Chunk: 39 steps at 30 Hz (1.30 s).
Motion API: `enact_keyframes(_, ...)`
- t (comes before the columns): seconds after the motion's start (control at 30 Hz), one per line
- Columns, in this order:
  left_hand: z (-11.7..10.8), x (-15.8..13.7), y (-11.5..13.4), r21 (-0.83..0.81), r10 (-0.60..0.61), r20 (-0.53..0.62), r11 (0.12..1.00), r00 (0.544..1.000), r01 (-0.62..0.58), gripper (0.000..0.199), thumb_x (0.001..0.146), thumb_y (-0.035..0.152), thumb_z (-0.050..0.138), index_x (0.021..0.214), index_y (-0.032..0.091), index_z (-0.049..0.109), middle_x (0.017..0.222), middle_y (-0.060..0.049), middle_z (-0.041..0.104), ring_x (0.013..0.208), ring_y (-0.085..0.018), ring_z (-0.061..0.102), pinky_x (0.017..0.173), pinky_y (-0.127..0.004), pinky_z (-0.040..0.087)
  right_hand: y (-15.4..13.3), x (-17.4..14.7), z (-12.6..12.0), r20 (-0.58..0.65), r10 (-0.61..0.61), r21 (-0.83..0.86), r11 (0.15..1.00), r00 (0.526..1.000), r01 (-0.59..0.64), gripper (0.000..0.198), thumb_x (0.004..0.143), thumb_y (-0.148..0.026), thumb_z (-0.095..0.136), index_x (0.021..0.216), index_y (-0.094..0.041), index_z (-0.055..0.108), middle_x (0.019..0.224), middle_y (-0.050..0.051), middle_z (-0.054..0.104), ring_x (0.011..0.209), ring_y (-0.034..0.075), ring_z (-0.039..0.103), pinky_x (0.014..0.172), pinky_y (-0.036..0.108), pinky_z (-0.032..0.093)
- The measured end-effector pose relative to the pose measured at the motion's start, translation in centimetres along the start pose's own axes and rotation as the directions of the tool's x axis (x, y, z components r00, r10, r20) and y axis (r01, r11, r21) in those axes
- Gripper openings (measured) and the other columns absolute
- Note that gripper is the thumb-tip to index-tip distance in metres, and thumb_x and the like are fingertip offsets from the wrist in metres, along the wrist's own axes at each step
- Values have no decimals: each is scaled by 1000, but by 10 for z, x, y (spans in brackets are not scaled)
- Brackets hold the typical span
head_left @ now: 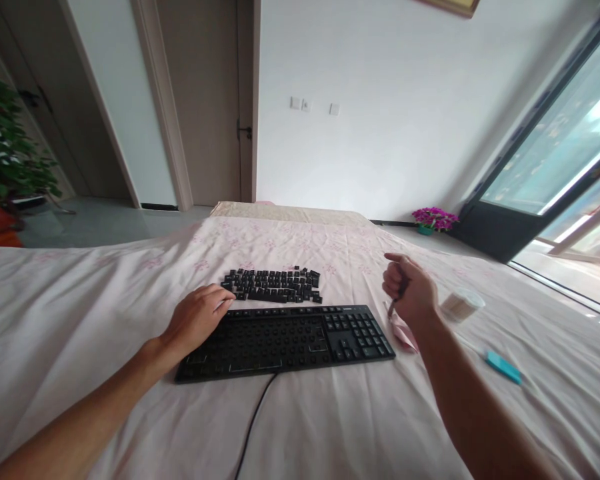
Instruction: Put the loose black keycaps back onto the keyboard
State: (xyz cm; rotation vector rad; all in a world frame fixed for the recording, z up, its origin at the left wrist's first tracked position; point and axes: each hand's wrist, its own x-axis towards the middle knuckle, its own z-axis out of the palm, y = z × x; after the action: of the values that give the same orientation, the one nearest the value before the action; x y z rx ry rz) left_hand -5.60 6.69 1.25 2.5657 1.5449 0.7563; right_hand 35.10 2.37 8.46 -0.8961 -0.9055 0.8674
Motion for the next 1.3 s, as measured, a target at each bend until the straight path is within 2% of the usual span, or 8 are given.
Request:
enact_keyframes(0.17,13,30,58,-186,125,77,977,989,-109,21,88,29,49,90,25,69,95,-1,68,94,-17,60,85,-28,43,19,-15,75,273,132,86,983,953,-160,20,79,-35,51,83,-19,62,50,-7,28,41,7,23,36,19,18)
enact_keyframes(0.23,25,38,73,-266,135,78,958,988,-110,18,86,30,52,92,25,69,95,-1,68,93,-17,60,84,-28,44,30,-17,92,316,139,117,976,938,-184,21,80,-35,49,80,-18,62,49,-7,27,41,7,21,36,19,17)
enact_keyframes(0.33,45,44,86,-357,155,74,927,985,-119,19,82,35,61,97,26,69,99,0,68,97,-18,59,87,-29,43,48,-17,107,299,87,199,968,950,-151,22,80,-34,45,74,-19,60,48,-7,24,40,8,20,36,20,17)
enact_keyframes(0.53,72,43,92,-396,140,95,914,986,-92,29,74,37,71,101,28,69,102,0,68,99,-20,59,90,-31,42,82,-19,117,242,-63,299,954,968,-12,19,79,-30,43,71,-20,58,47,-7,24,40,8,21,37,20,18)
enact_keyframes(0.8,86,41,93,-355,51,135,935,990,0,27,75,35,69,102,29,69,100,0,68,96,-20,59,84,-30,43,118,-27,117,241,-98,227,973,966,42,18,72,-20,43,67,-18,60,43,-7,29,38,8,24,39,21,21)
enact_keyframes(1.13,83,52,106,-250,15,187,968,982,33,20,78,32,63,96,27,69,92,-1,68,88,-20,62,72,-28,44,118,-29,122,296,-2,150,988,955,-44,18,71,-24,44,69,-18,61,44,-7,28,40,9,24,40,21,23)
enact_keyframes(1.23,84,55,111,-214,-2,171,976,985,39,15,80,30,60,90,25,69,89,-2,68,86,-19,63,70,-26,43,115,-32,122,286,19,96,994,958,-48,20,74,-26,44,74,-19,62,48,-6,34,44,10,31,45,23,30)
enact_keyframes(1.3,86,54,111,-228,1,141,973,990,31,13,81,32,60,88,25,69,90,-1,68,88,-18,62,70,-26,43,111,-34,121,235,-22,57,998,972,9,22,77,-25,44,80,-19,65,55,-3,44,53,12,42,54,25,37)
